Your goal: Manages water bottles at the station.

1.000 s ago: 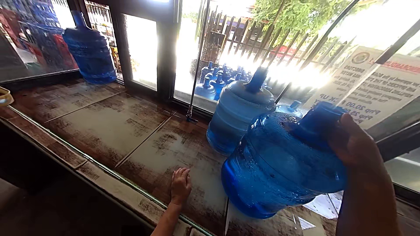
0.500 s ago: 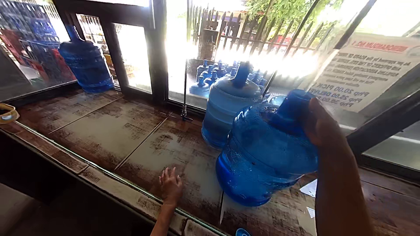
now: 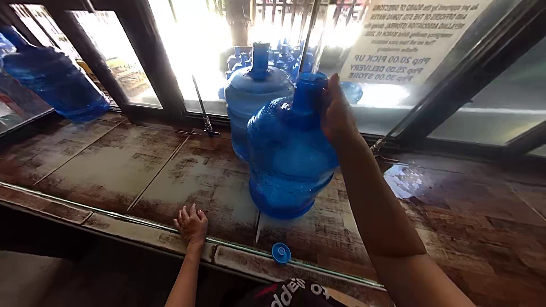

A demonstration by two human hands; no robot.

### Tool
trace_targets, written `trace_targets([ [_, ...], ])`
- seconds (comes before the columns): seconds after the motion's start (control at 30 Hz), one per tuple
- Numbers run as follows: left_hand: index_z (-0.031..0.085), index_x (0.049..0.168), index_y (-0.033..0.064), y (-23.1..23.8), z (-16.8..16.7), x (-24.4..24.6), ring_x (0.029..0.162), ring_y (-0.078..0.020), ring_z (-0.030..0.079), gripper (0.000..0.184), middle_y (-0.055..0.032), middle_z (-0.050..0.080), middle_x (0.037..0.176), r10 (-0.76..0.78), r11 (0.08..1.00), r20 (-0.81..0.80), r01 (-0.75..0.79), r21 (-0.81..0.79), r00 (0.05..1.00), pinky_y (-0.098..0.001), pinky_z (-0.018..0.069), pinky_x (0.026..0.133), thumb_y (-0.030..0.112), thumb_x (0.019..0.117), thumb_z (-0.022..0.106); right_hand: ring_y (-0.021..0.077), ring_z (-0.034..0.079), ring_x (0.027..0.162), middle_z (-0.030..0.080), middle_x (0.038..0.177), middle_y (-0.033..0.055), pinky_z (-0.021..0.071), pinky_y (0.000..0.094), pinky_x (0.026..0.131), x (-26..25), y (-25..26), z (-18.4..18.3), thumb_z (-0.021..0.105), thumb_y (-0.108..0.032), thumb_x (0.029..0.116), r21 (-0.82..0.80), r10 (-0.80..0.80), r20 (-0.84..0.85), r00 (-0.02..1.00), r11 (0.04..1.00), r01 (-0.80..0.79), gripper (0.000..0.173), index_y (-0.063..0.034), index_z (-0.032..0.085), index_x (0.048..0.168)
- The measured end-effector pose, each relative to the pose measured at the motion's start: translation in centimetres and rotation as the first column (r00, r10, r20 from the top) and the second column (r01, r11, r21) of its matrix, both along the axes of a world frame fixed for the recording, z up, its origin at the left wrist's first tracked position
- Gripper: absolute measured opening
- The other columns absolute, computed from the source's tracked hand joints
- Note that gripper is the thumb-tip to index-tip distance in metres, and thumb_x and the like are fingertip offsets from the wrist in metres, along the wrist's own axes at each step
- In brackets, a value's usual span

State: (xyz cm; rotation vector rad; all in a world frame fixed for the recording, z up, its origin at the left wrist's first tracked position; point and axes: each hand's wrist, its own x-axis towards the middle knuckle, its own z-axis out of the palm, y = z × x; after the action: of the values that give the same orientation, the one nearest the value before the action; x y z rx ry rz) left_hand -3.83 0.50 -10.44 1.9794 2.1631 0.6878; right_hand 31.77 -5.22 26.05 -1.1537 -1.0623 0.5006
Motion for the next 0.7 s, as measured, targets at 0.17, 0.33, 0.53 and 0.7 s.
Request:
trace_targets([
  [0.17,0.062,0.141,0.0074,-0.4,0.8,0.0,0.147,-0.0451,0.04,0.044,-0.0261,0.047,0.154,0.116,0.992,-0.056,-0.118,-0.033,0.992,-0.0663,0.0179,0.121,0.027,0.1034,0.051,0.0171,0.05,0.133,0.048,0.147,0.0166,0.0414,0.0344,0.111,0.7,-0.1,0.9,0.011,-0.041,0.112,-0.011,0.126,-0.043,0.991,0.992,-0.126,0.062,0.0013,0.034,0.152],
  [0.33,0.058,0.145,0.0099,-0.7,1.0,0.3,0.149,-0.0438,0.036,0.047,-0.0243,0.043,0.157,0.187,0.969,-0.081,-0.197,-0.147,0.979,-0.0651,0.0138,0.123,0.031,0.1051,0.049,0.0148,0.061,0.116,0.06,0.13,0.0117,0.0485,0.0323,0.101,3.5,-0.4,2.4,0.009,-0.041,0.1119,-0.076,0.306,-0.091,0.948,0.947,-0.313,0.062,0.0006,0.039,0.147],
  [0.53,0.061,0.142,0.0094,0.0,0.5,0.4,0.147,-0.044,0.039,0.043,-0.0243,0.047,0.154,0.169,0.978,-0.086,-0.178,-0.113,0.982,-0.0658,0.0166,0.121,0.027,0.1041,0.052,0.0118,0.065,0.11,0.065,0.126,0.0081,0.0503,0.0291,0.097,10.8,3.1,1.5,0.017,-0.04,0.1125,-0.08,0.113,-0.06,0.992,0.99,-0.117,0.057,-0.0019,0.045,0.144],
  [0.7,0.061,0.142,0.0074,0.4,0.2,0.4,0.148,-0.0449,0.037,0.043,-0.0254,0.046,0.155,0.189,0.975,-0.071,-0.195,-0.106,0.98,-0.0646,0.0187,0.121,0.027,0.1042,0.052,0.0142,0.062,0.109,0.062,0.129,0.0166,0.0483,0.0312,0.096,16.3,11.0,-6.0,0.018,-0.035,0.1133,-0.315,0.108,0.0,0.994,0.943,-0.102,0.057,0.0049,0.048,0.14],
])
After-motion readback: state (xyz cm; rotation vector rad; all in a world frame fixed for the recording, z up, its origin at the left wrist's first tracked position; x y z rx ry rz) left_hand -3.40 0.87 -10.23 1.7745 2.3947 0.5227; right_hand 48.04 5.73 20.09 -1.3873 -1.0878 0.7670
